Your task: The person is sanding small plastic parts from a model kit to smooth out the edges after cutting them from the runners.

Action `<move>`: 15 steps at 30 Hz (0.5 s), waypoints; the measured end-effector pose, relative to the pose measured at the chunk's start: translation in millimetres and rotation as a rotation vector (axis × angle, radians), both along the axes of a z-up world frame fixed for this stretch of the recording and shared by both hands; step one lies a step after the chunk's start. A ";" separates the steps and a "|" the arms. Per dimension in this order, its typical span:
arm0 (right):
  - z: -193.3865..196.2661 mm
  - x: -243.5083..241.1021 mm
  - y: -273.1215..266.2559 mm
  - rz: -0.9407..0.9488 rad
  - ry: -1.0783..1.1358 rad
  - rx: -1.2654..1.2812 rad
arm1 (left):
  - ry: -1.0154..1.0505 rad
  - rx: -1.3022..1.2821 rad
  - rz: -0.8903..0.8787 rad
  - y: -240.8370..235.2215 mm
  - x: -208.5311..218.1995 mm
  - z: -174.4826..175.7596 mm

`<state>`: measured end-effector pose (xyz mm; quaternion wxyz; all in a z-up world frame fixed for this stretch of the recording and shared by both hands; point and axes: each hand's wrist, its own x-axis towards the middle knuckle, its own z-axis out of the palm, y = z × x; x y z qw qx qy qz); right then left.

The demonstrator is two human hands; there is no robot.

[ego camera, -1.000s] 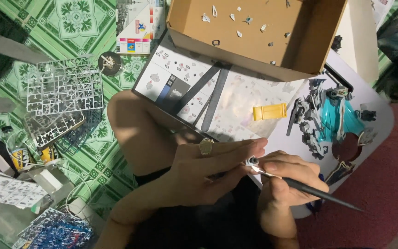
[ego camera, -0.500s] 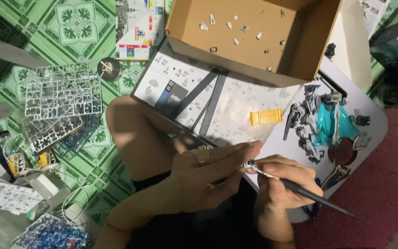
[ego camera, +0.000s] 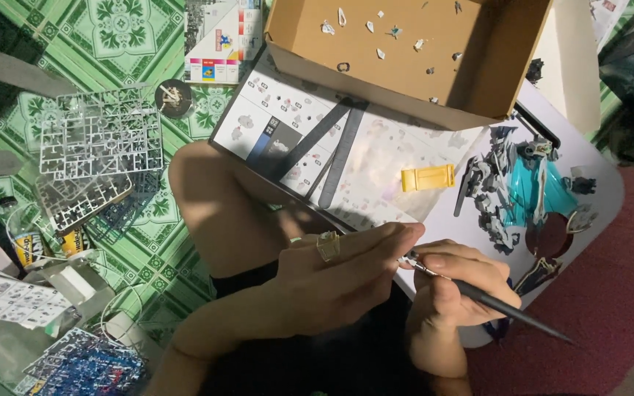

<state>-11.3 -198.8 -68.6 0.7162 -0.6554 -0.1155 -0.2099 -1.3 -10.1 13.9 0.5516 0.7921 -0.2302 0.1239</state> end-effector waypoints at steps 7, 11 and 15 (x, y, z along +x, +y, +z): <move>-0.9 3.1 1.1 0.003 -0.016 -0.035 | 0.054 0.062 -0.037 3.7 -1.2 -0.2; -6.8 5.0 1.9 0.011 -0.057 0.008 | 0.048 0.063 -0.059 4.8 0.9 0.6; -7.6 7.0 -0.5 0.086 -0.078 0.019 | 0.071 0.063 -0.084 5.2 -2.4 -6.3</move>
